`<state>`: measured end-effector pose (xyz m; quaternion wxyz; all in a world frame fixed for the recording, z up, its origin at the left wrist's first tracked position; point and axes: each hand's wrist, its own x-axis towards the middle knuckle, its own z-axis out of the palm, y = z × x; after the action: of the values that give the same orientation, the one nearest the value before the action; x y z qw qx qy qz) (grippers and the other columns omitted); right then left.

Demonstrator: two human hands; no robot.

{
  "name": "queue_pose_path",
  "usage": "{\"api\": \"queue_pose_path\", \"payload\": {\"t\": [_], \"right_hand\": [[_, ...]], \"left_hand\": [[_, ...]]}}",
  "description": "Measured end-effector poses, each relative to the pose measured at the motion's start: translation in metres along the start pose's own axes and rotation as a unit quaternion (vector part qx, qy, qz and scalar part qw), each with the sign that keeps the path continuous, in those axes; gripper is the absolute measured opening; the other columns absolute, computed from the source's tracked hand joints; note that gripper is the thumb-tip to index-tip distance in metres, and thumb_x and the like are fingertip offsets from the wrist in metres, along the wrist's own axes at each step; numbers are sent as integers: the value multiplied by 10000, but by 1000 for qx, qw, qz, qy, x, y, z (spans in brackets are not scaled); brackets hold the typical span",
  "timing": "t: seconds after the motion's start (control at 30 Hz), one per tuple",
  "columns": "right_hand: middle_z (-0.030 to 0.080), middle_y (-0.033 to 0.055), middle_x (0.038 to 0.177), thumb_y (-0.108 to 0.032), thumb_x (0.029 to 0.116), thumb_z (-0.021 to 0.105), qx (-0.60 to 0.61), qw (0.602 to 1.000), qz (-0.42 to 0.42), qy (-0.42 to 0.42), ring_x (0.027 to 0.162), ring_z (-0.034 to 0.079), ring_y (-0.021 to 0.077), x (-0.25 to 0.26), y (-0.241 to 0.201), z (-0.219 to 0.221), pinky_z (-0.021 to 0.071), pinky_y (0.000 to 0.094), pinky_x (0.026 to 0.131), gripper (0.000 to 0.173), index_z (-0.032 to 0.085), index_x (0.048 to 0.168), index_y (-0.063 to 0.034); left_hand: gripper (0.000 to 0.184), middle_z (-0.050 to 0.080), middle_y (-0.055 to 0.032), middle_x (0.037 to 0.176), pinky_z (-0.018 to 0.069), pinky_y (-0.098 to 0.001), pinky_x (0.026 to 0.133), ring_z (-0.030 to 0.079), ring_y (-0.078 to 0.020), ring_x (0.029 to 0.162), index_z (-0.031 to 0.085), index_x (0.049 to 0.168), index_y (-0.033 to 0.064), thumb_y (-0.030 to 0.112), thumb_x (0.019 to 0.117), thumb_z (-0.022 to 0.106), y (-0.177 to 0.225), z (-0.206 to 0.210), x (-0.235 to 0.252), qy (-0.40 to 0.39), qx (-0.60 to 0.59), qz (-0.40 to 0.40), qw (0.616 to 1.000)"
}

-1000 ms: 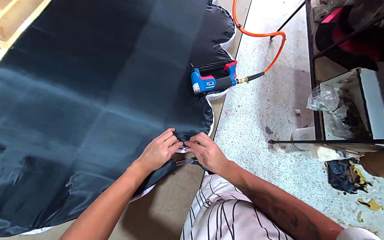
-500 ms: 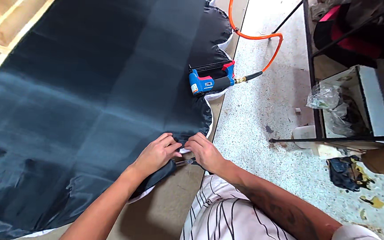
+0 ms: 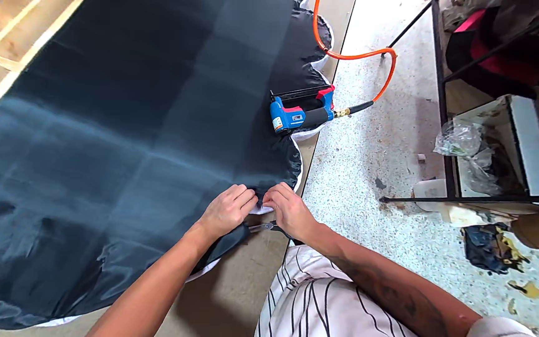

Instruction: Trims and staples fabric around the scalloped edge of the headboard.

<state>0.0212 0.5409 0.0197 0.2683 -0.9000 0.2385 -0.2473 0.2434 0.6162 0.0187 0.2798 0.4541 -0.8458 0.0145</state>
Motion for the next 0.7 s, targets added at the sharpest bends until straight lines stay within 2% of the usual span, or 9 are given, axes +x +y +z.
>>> {"api": "queue_pose_path", "payload": {"t": [0.07, 0.13, 0.2, 0.3, 0.4, 0.5, 0.57, 0.63, 0.7], "right_hand": [[676, 54, 996, -137, 1029, 595, -14, 1000, -15, -5, 1026, 642, 208, -3, 1, 1, 544, 331, 933, 130, 699, 977, -78], [670, 54, 1000, -122, 1028, 585, -25, 999, -29, -15, 1033, 638, 212, -6, 3, 2, 541, 341, 942, 132, 702, 983, -82], [669, 53, 1004, -99, 1025, 573, -33, 998, -38, -25, 1036, 633, 210, -8, 5, 2, 536, 348, 944, 138, 705, 991, -82], [676, 50, 1002, -80, 1016, 577, -50, 997, -50, -35, 1019, 637, 211, -8, 8, 3, 535, 354, 932, 136, 711, 991, -85], [680, 45, 999, -92, 1016, 581, -45, 996, -50, -50, 1014, 641, 208, -5, 8, 0, 533, 355, 919, 139, 713, 975, -94], [672, 45, 1040, -195, 1025, 617, -18, 998, -27, -49, 1054, 633, 199, -3, 7, -7, 537, 348, 948, 139, 717, 1043, -100], [669, 54, 1078, -269, 1015, 649, -21, 998, -17, -50, 1070, 626, 204, -3, 8, -10, 528, 352, 960, 208, 723, 1111, -99], [681, 42, 1038, -237, 1025, 632, -32, 998, -28, -43, 1033, 637, 191, -5, 9, -11, 529, 348, 934, 178, 746, 1057, -104], [690, 32, 995, -170, 1023, 619, -26, 998, -39, -30, 1000, 642, 183, -5, 10, -12, 533, 343, 909, 157, 760, 1000, -105]], "left_hand": [[220, 718, -101, 1155, 506, -408, 1067, 672, -253, 1115, 738, 1105, 30, 7, 1003, 544, 2, -1, -2, -34, -3, -18, 999], [284, 712, -90, 1238, 419, -438, 1171, 647, -236, 1205, 737, 1194, 36, 86, 989, 546, 3, -1, -10, -80, -34, -43, 995], [465, 666, -67, 1364, 308, -465, 1244, 584, -198, 1321, 689, 1332, 74, 254, 935, 527, 5, -6, -16, -142, -32, -64, 987], [442, 672, -39, 1361, 289, -496, 1251, 586, -181, 1321, 689, 1346, 127, 399, 1056, 497, 9, -6, -16, -142, -26, -79, 986], [290, 737, -54, 1142, 394, -489, 1188, 684, -198, 1118, 759, 1203, 101, 263, 1058, 567, 10, 2, -9, -69, -31, -78, 994], [208, 737, -33, 1025, 437, -453, 1158, 697, -184, 1016, 782, 1113, 102, 175, 1033, 604, 9, 3, -4, -38, -52, -88, 994], [220, 739, -23, 1022, 423, -456, 1171, 694, -173, 1026, 792, 1095, 116, 253, 1022, 637, 7, 1, -6, -31, -77, -98, 992], [378, 749, -10, 1079, 383, -476, 1203, 687, -156, 1098, 799, 1109, 137, 443, 1028, 593, 6, -4, -8, -41, -100, -109, 988], [394, 756, 29, 1137, 356, -458, 1228, 669, -111, 1165, 809, 1078, 155, 439, 1054, 536, 2, -11, -8, -53, -150, -128, 979]]}}
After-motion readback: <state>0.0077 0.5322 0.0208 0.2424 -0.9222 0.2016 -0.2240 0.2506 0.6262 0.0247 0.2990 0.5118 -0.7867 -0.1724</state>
